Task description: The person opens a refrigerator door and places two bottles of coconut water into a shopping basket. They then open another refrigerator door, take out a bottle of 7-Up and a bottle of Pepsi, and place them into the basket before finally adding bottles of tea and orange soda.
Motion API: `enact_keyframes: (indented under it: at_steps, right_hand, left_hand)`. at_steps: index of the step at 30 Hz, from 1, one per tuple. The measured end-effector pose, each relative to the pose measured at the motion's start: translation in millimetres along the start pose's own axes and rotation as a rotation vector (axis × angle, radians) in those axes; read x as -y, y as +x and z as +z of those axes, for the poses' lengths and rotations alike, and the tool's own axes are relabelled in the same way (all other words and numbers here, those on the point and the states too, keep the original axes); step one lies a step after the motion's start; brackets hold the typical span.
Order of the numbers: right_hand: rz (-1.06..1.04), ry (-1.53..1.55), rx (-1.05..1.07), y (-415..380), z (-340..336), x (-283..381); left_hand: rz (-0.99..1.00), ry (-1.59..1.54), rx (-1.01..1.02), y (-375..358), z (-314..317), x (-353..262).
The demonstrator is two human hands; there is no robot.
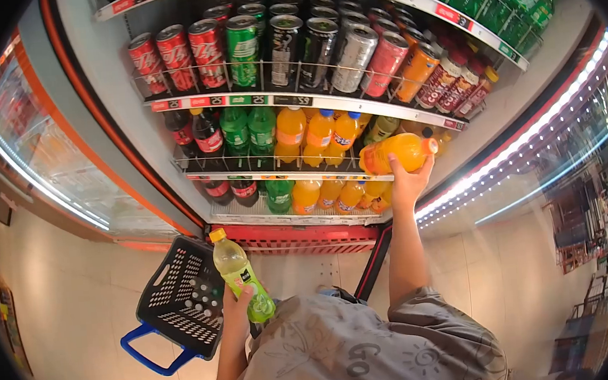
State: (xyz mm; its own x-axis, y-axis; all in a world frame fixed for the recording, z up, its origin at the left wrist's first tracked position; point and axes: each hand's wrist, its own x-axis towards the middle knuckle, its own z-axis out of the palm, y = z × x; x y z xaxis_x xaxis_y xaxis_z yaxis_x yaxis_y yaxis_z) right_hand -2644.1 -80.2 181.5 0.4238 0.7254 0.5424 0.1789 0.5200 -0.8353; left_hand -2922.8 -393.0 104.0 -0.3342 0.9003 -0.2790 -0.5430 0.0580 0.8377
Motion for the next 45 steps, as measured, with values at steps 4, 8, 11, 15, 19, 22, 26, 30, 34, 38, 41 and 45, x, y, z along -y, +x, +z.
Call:
enact_keyframes:
  at_steps: [4, 8, 11, 15, 19, 22, 26, 30, 34, 38, 41, 45]
  right_hand:
    - [0.187, 0.624, 0.079, -4.1, -26.6, 19.1]
    - [0.486, 0.979, 0.360, -16.3, -39.2, 27.8]
    - [0.573, 1.165, 0.366, -28.2, -32.8, 34.9]
    - [0.689, 1.228, 0.429, -45.3, -23.1, 44.8]
    - [0.747, 0.730, 0.509, -59.7, -12.3, 38.3]
    - [0.572, 0.585, 0.880, -68.0, 6.4, 40.3]
    - [0.547, 0.484, 1.106, -98.6, 51.3, 34.3]
    - [0.674, 0.505, 1.297, -143.7, 102.8, 21.5]
    - [0.635, 0.408, 1.534, -223.1, 157.7, 6.5]
    - [0.674, 0.462, 1.631, -322.5, 221.2, -41.8]
    - [0.678, 0.295, 1.690, -408.8, 269.3, -99.1]
    - [0.302, 0.119, 1.849, -534.0, 307.1, -191.2]
  left_hand:
    - [-0.031, -0.005, 0.052, 4.7, 11.3, -0.3]
    - [-0.079, -0.024, 0.106, 10.0, 22.1, -0.3]
    - [-0.098, -0.030, 0.122, 10.0, 31.9, -3.6]
    - [-0.058, 0.022, 0.146, 8.3, 30.9, -0.3]
    - [-0.021, 0.067, 0.117, 4.2, 24.9, 7.1]
    - [-0.006, 0.089, 0.020, -6.6, 11.2, 12.0]
    - [-0.117, -0.074, -0.122, -23.4, 3.8, 9.2]
    - [-0.122, -0.015, -0.322, -42.5, -17.9, 11.6]
    - [-0.206, -0.107, -0.487, -62.2, -76.2, 46.5]
    - [-0.234, -0.134, -0.595, -54.0, -153.4, 76.4]
    - [-0.270, -0.132, -0.709, -35.0, -205.8, 85.5]
    - [-0.289, -0.183, -0.806, -15.6, -266.3, 114.0]
